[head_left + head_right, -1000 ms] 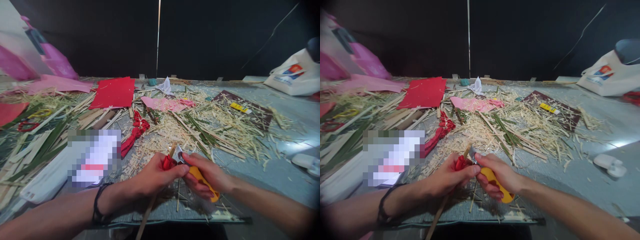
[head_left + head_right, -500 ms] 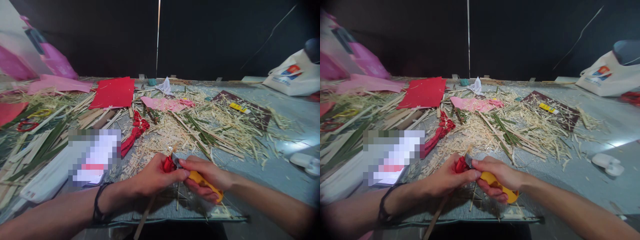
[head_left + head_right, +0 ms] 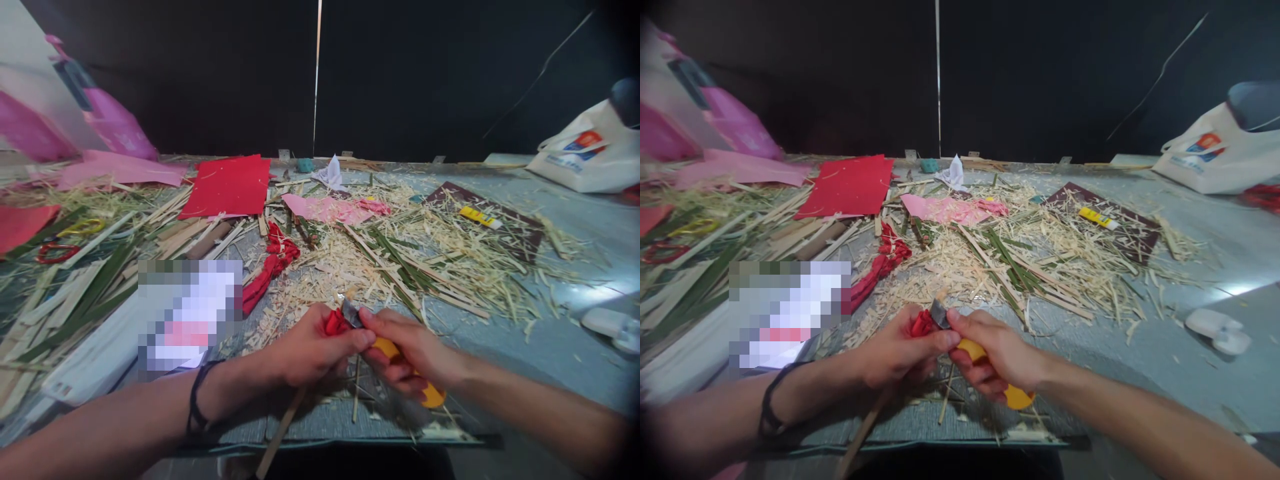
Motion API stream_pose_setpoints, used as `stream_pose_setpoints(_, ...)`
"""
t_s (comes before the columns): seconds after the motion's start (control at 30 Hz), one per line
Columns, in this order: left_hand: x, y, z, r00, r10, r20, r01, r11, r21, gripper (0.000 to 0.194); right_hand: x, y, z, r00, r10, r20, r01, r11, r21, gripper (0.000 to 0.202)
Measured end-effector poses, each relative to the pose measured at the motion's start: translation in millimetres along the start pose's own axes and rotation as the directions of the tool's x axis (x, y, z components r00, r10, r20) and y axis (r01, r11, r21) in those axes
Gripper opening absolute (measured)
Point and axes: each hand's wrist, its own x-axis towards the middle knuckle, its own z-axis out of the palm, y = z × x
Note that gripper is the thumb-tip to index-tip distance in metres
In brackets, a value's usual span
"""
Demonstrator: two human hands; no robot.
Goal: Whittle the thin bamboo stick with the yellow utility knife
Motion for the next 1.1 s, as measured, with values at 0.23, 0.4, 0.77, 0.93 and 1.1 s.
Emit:
stream_pose_setpoints(0.23, -1, 2, 5.6, 0.997, 0.046, -0.063, -0.044, 0.998, 0.033, 0.048, -1, 4, 4, 0.994, -0.056, -0.097, 0.054, 0.998, -0.021, 0.066)
stream_pose_setpoints(0.4, -1, 4, 2.1, 1.000, 0.025, 0.016, -0.025, 1.000, 0.006, 0.044, -1, 0, -6, 0.997, -0.048, 0.056, 0.052, 0.996, -0.070, 0.063)
stream_pose_setpoints(0.77, 1, 2, -2.7, 0.992, 0.045, 0.118, -0.044, 0.999, -0.004, 0.046, -6, 0, -9, 0.978, -0.122, 0.169, 0.132, 0.990, -0.046, 0.052)
stream_pose_setpoints(0.93, 0, 0, -4.2, 0.995, -0.021, 0.101, 0.023, 1.000, -0.017, 0.051, -2, 2, -2, 0.884, -0.450, -0.128, 0.450, 0.893, -0.028, 0.036)
stream_pose_setpoints(1.1, -2, 7, -1.7, 0.996, -0.020, 0.089, 0.016, 0.999, 0.041, 0.051, 4, 2, -4, 0.735, -0.615, -0.285, 0.595, 0.787, -0.165, 0.026)
